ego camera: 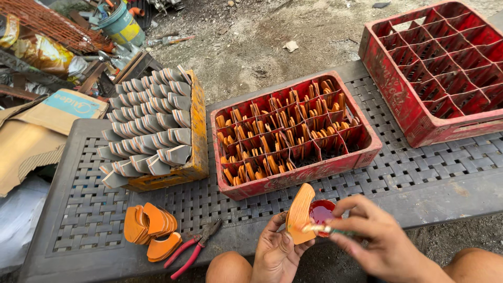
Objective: The person paints small curved wooden pieces with red paint using a brush. They dip the brush into a small container of paint, apply it to each piece, and place the finished pieces into a red crate. The process is repeated for multiple pieces.
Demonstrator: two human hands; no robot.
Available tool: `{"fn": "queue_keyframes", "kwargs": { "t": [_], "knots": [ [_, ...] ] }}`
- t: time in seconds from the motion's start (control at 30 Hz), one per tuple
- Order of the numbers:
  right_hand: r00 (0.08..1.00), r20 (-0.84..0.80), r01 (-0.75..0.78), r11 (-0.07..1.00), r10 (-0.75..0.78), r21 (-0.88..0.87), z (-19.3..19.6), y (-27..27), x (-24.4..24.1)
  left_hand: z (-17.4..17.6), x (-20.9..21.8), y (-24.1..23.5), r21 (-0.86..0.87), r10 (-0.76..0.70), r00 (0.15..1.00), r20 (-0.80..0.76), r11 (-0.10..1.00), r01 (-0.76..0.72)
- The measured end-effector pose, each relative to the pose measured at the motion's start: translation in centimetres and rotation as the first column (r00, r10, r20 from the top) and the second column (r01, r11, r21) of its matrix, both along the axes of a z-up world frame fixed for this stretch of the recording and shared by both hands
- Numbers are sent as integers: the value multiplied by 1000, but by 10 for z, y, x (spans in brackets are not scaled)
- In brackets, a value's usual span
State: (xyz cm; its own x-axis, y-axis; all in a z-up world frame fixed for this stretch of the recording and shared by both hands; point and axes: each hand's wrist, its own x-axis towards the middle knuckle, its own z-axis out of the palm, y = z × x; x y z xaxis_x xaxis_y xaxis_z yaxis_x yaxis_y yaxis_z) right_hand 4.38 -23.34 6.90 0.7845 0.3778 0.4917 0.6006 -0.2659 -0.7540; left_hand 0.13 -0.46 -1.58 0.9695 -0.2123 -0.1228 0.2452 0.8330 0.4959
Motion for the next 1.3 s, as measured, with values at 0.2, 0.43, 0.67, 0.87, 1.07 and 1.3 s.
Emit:
{"fn": "queue_keyframes", "kwargs": {
  "t": [0.2,0.43,0.67,0.87,1.07,1.3],
  "knots": [
    [921,-74,362,910,-383,-204,-10,-3,6,-2,-3,4,36,-16,1000,21,999,15],
    [973,-173,135,983,-155,-123,-6,6,-1,0,-2,-2,16,-1,1000,2,1000,1],
    [874,-104,451,871,-475,-194,2,-27,20,21,-2,0,433,-5,952,306,891,-135],
    [897,31,425,841,-441,-336,17,-39,1,38,-1,-2,871,-171,854,491,96,-482],
    [900,84,401,734,-429,-548,5,-18,-2,50,-1,-12,728,-345,724,597,-146,-670],
    [976,-119,102,858,-185,-503,11,-2,-7,52,-1,-14,855,-178,847,501,-51,-516]
  ]
}}
